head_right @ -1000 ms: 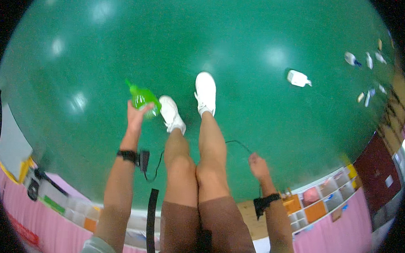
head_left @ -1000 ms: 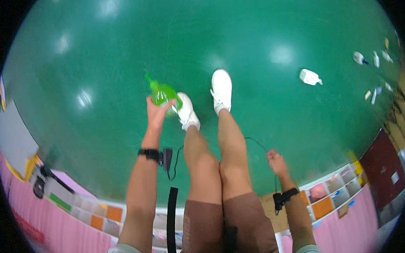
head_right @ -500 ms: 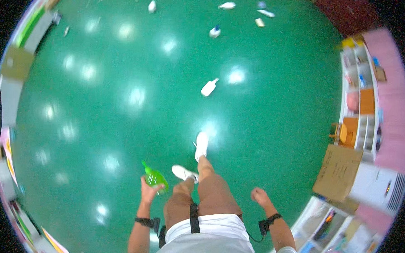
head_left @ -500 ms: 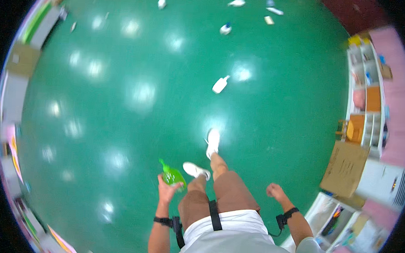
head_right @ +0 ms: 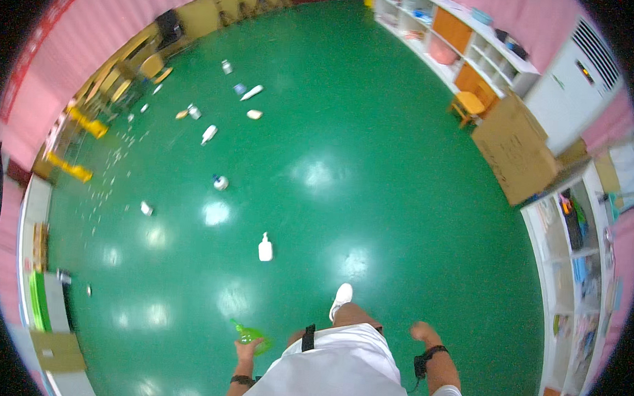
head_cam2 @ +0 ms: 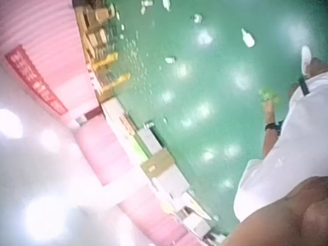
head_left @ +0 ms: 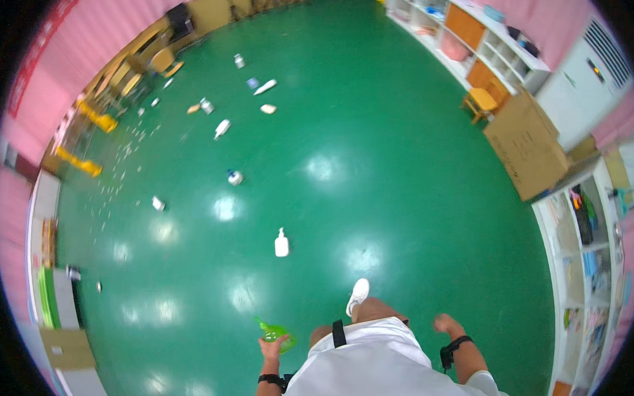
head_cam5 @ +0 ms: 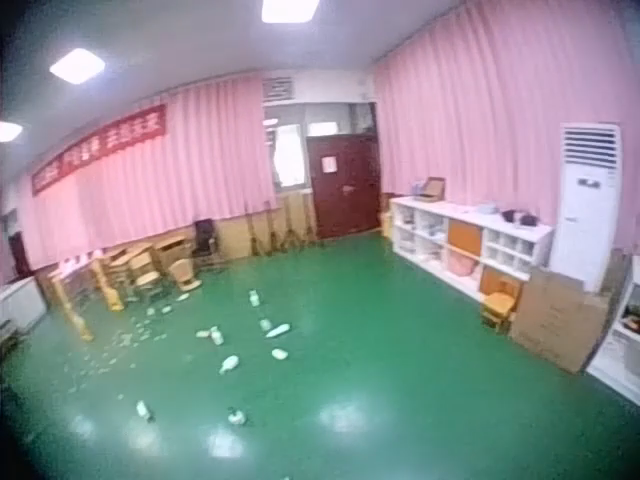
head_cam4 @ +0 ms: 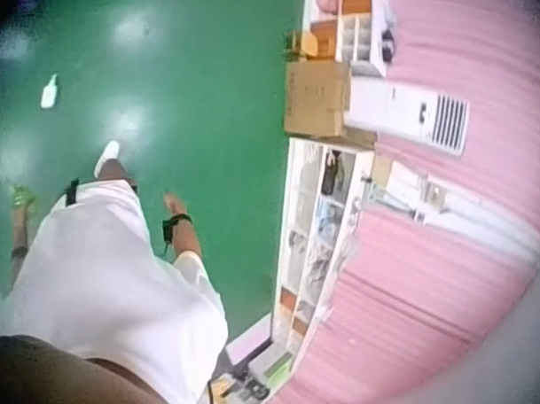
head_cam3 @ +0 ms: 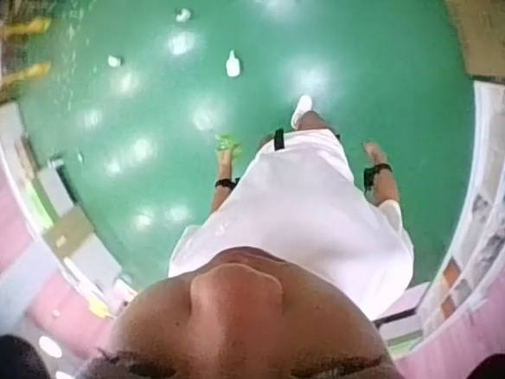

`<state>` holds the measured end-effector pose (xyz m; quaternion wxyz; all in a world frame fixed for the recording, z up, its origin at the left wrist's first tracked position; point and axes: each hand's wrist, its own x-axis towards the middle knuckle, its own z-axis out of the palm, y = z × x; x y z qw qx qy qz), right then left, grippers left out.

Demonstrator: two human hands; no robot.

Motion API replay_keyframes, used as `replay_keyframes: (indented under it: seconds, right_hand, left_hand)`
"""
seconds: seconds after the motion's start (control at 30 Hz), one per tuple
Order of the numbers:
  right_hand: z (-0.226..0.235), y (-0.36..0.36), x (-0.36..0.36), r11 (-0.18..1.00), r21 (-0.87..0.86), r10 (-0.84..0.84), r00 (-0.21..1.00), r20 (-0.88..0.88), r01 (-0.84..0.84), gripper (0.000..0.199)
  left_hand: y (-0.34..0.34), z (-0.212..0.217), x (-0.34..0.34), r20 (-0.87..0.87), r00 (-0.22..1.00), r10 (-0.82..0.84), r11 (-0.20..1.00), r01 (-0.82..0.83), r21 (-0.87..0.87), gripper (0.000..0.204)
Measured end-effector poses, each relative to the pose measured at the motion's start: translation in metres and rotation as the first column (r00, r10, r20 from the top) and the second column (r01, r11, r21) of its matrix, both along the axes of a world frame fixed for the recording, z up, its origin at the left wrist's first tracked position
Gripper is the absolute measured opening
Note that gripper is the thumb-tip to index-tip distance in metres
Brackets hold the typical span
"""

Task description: The person is tidying up a room by picking up various bottles and containers and placing them on shelves.

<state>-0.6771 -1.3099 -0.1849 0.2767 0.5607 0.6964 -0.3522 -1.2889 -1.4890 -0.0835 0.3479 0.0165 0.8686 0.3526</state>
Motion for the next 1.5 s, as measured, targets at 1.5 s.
replay_keyframes:
  seconds: [1.5]
  right_hand:
    - [0.115,0.960,-0.117,0.794,0.110,-0.575,0.797,-0.184,0.598,0.036]
  left_hand:
    - [1.233,0.064,-0.116,0.064,0.912,-0.405,0.888,0.375,0.264,0.073]
